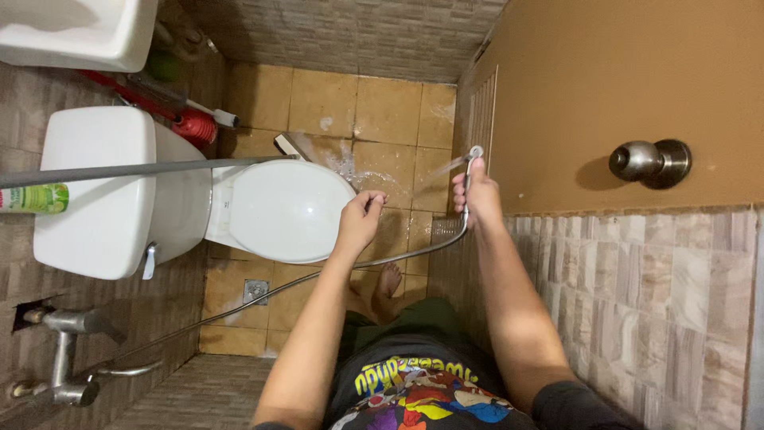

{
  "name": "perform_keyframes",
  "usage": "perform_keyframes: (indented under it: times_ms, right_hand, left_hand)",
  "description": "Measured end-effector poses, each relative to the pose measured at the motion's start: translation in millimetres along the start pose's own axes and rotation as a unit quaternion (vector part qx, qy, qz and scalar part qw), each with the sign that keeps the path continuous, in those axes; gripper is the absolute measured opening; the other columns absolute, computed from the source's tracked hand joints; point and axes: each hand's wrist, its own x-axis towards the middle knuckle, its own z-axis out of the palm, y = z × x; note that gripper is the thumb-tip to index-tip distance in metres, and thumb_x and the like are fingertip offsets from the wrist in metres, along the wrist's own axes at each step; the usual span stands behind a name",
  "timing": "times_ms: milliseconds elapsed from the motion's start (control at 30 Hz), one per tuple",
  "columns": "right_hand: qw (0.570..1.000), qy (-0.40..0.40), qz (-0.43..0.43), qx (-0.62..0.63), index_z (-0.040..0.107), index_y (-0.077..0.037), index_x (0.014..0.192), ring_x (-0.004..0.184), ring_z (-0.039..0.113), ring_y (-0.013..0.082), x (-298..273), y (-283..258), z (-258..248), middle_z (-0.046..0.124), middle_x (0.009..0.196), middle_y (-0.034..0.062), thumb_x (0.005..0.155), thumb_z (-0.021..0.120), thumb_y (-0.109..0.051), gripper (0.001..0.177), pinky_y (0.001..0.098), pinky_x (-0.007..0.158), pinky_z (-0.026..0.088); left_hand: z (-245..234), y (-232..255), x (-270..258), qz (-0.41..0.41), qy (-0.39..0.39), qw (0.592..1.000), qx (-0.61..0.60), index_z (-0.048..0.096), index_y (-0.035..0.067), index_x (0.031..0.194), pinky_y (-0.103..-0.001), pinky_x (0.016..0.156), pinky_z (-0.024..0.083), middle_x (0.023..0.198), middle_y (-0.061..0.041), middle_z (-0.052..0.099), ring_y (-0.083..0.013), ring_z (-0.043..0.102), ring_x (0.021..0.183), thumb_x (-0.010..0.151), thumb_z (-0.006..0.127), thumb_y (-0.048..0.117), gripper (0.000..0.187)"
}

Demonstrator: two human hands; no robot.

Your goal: The person empties a small trash bin by transferring its contents into a plastic bag, replaces the liner with a new one, and then uses a spray bottle and a brush tool with a long handle to scrub the floor around the toilet and sink while rinsing with a water sprayer.

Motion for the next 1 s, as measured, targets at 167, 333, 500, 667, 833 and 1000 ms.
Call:
perform_keyframes:
  times_ms: [167,333,500,667,833,1000]
  right_hand:
    - [0.998,0.027,-0.064,-0.007,0.060,-0.004,0.086,0.044,0.045,0.0096,23,-41,0,0.051,0.059,-0.0007,0.105,0.042,-0.061,0.062,0.0277,0.038,0.036]
    - [0.991,0.034,-0.126,-0.010,0.060,-0.003,0.085,0.043,0.044,0.0106,48,-83,1,0.049,0.058,0.0001,0.105,0.039,-0.063,0.067,0.0287,0.038,0.037]
    - [0.987,0.039,-0.157,0.016,0.060,-0.004,0.089,0.046,0.045,0.0094,59,-134,16,0.052,0.062,-0.0003,0.105,0.040,-0.062,0.063,0.0277,0.039,0.038]
    - [0.984,0.053,-0.168,0.039,0.058,-0.004,0.088,0.045,0.044,0.0094,67,-161,34,0.050,0.062,0.0005,0.107,0.040,-0.060,0.061,0.0263,0.040,0.035]
    - [0.982,0.068,-0.169,0.041,0.059,-0.004,0.087,0.043,0.044,0.0103,84,-163,36,0.049,0.059,0.0012,0.107,0.041,-0.058,0.061,0.0275,0.038,0.035]
    - [0.992,0.068,-0.108,-0.016,0.062,-0.003,0.086,0.043,0.043,0.0100,99,-155,34,0.052,0.059,-0.0002,0.106,0.038,-0.062,0.067,0.0277,0.037,0.036]
  left_hand:
    - [-15,-13,8,-0.002,0.016,1.000,-0.001,0.072,0.002,0.112,-0.029,0.078,0.054,0.093,-0.008,0.077,-0.0142,0.069,0.084,0.100,0.061,0.022,0.025]
    - [-31,-21,32,-0.055,0.012,0.998,0.004,0.072,0.001,0.106,-0.029,0.076,0.053,0.087,-0.007,0.075,-0.0139,0.066,0.080,0.100,0.060,0.021,0.024]
    - [-39,-22,66,-0.058,-0.009,0.998,-0.004,0.072,0.002,0.104,-0.027,0.076,0.052,0.086,-0.004,0.075,-0.0115,0.062,0.077,0.100,0.059,0.021,0.024]
    - [-41,-19,102,-0.058,-0.029,0.998,0.013,0.072,0.002,0.107,-0.029,0.073,0.051,0.085,-0.005,0.073,-0.0124,0.060,0.075,0.100,0.061,0.022,0.023]
    - [-41,-24,127,-0.027,-0.052,0.998,0.003,0.072,0.002,0.106,-0.027,0.078,0.052,0.091,-0.006,0.076,-0.0118,0.066,0.082,0.101,0.060,0.022,0.024]
    - [-23,-47,155,-0.012,-0.057,0.998,0.019,0.073,0.001,0.107,-0.030,0.081,0.054,0.096,-0.011,0.077,-0.0169,0.067,0.085,0.101,0.061,0.022,0.025]
